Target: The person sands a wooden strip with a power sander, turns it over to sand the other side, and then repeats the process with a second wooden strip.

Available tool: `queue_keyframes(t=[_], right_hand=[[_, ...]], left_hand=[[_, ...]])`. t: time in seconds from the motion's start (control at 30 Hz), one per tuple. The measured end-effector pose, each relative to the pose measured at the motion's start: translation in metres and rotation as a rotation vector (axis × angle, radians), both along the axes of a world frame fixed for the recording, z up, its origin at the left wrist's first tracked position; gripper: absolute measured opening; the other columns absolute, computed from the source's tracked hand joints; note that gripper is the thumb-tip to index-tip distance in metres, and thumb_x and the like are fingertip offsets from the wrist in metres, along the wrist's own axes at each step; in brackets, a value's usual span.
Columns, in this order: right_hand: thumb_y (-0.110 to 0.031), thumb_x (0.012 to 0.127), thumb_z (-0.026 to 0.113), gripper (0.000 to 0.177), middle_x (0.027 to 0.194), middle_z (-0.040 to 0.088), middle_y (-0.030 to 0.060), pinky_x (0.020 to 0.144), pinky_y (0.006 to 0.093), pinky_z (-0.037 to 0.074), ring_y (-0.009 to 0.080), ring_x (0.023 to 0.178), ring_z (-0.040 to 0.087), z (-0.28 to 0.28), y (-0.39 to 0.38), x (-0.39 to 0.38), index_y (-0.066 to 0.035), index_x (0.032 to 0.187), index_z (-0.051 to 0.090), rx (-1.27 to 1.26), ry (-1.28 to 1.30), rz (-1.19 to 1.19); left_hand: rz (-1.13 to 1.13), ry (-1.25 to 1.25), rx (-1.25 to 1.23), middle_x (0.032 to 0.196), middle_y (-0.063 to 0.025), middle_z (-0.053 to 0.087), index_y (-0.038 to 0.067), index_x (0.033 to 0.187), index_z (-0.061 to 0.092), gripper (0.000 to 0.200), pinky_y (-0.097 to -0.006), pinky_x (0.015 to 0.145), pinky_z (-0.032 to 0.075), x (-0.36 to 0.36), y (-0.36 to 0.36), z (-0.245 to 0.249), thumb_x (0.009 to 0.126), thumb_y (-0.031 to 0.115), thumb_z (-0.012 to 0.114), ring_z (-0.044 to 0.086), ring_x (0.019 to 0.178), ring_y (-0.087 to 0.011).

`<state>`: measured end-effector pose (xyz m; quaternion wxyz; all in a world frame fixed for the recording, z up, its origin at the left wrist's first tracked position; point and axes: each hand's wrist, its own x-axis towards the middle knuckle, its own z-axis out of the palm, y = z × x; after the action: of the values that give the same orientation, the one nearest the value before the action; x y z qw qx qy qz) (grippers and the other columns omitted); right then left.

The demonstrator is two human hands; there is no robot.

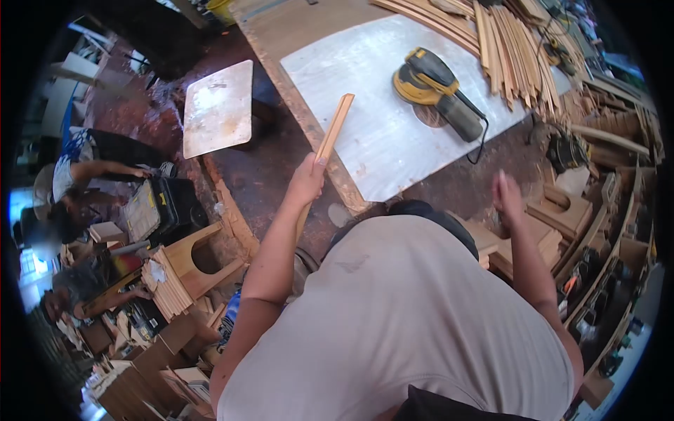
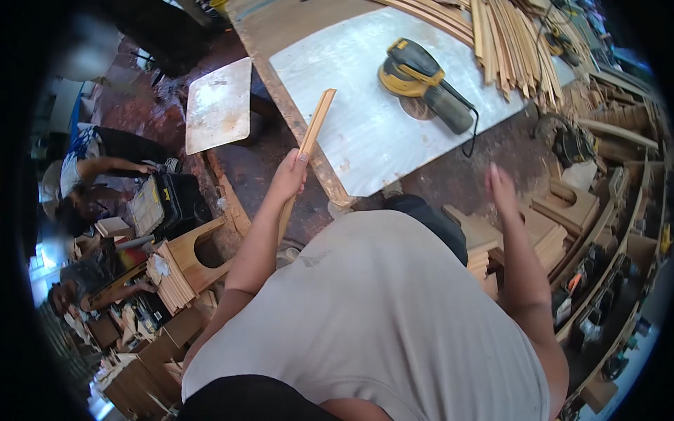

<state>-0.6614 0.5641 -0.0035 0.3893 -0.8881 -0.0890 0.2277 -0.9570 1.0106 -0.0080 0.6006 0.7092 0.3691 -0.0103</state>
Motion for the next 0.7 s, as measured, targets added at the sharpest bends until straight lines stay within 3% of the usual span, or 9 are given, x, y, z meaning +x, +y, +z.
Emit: queue_keyframes(t=[0.03, 0.1, 0.17, 0.23, 0.3, 0.33, 0.43, 0.57, 0.7], right_hand=[[-0.041, 0.103, 0.051, 0.04, 0.08, 0.06, 0.0005, 0.067, 0.0272, 0.045, 0.0111, 0.072, 0.054, 0.021, 0.034, 0.016, -0.005, 0.1, 0.067, 0.037, -0.311, 0.19], [-0.028, 0.097, 0.063, 0.03, 0.091, 0.065, 0.0075, 0.081, 0.0302, 0.048, 0.0161, 0.085, 0.06, 0.069, 0.115, 0.027, 0.0, 0.106, 0.067, 0.178, -0.379, 0.258], [-0.028, 0.091, 0.069, 0.035, 0.113, 0.065, 0.0156, 0.089, 0.0386, 0.049, 0.0306, 0.1, 0.062, 0.088, 0.182, 0.048, -0.002, 0.114, 0.067, 0.192, -0.665, 0.541], [-0.034, 0.089, 0.071, 0.047, 0.123, 0.06, 0.0166, 0.094, 0.0433, 0.05, 0.0362, 0.108, 0.061, 0.093, 0.242, 0.059, -0.01, 0.129, 0.061, 0.13, -1.03, 0.668], [-0.043, 0.084, 0.074, 0.064, 0.127, 0.056, 0.0174, 0.096, 0.0457, 0.051, 0.0387, 0.113, 0.061, 0.07, 0.288, 0.079, -0.022, 0.139, 0.052, -0.177, -1.015, 0.663], [-0.043, 0.084, 0.074, 0.064, 0.127, 0.056, 0.0174, 0.096, 0.0457, 0.051, 0.0387, 0.113, 0.061, 0.07, 0.304, 0.087, -0.022, 0.139, 0.052, -0.163, -1.012, 0.681], [-0.045, 0.078, 0.077, 0.071, 0.121, 0.057, 0.0209, 0.089, 0.0461, 0.054, 0.0396, 0.106, 0.064, 0.074, 0.332, 0.101, -0.026, 0.14, 0.048, -0.297, -0.674, 0.807], [-0.038, 0.077, 0.076, 0.064, 0.118, 0.058, 0.0203, 0.087, 0.0456, 0.054, 0.039, 0.104, 0.064, 0.079, 0.34, 0.1, -0.024, 0.134, 0.051, -0.287, -0.644, 0.942], [-0.04, 0.077, 0.074, 0.059, 0.111, 0.06, 0.0205, 0.085, 0.0458, 0.055, 0.0391, 0.101, 0.065, 0.085, 0.345, 0.065, -0.024, 0.13, 0.053, -0.013, -0.708, 1.085]], left_hand=[[-0.022, 0.042, 0.032, 0.063, -0.0039, 0.053, 0.004, 0.099, 0.054, 0.032, -0.0311, 0.046, 0.045, 0.003, -0.005, -0.001, 0.106, 0.033, 0.043, 0.053, 0.047, -0.0133], [-0.034, 0.067, 0.031, 0.064, -0.0025, 0.051, 0.005, 0.1, 0.054, 0.032, -0.0286, 0.046, 0.045, 0.007, -0.014, -0.014, 0.106, 0.035, 0.042, 0.052, 0.048, -0.012], [-0.023, 0.096, 0.035, 0.065, -0.0011, 0.049, 0.007, 0.102, 0.053, 0.033, -0.0261, 0.046, 0.046, 0.009, -0.022, -0.021, 0.106, 0.037, 0.041, 0.051, 0.049, -0.0107], [0.039, 0.196, 0.067, 0.074, -0.0155, 0.065, 0.001, 0.109, 0.06, 0.037, -0.0405, 0.06, 0.053, 0.009, -0.031, -0.022, 0.104, 0.034, 0.045, 0.066, 0.061, -0.027], [0.049, 0.223, 0.197, 0.082, -0.0214, 0.067, 0.0, 0.111, 0.06, 0.04, -0.0463, 0.07, 0.052, 0.011, -0.038, -0.031, 0.104, 0.036, 0.044, 0.067, 0.074, -0.0363], [0.042, 0.246, 0.323, 0.09, -0.0272, 0.069, -0.001, 0.112, 0.06, 0.043, -0.0521, 0.079, 0.052, 0.012, -0.042, -0.034, 0.103, 0.038, 0.043, 0.067, 0.087, -0.0455], [0.075, 0.355, 0.393, 0.103, -0.0325, 0.065, -0.002, 0.111, 0.063, 0.05, -0.0577, 0.092, 0.044, 0.026, -0.06, -0.014, 0.103, 0.042, 0.04, 0.058, 0.105, -0.0529], [0.109, 0.444, 0.438, 0.101, -0.0324, 0.065, -0.003, 0.106, 0.066, 0.055, -0.0574, 0.09, 0.046, 0.032, -0.067, -0.007, 0.103, 0.044, 0.038, 0.06, 0.101, -0.0513], [0.144, 0.472, 0.427, 0.101, -0.0326, 0.065, -0.003, 0.102, 0.067, 0.056, -0.0573, 0.09, 0.046, 0.041, -0.079, -0.006, 0.104, 0.044, 0.037, 0.061, 0.101, -0.0507]])
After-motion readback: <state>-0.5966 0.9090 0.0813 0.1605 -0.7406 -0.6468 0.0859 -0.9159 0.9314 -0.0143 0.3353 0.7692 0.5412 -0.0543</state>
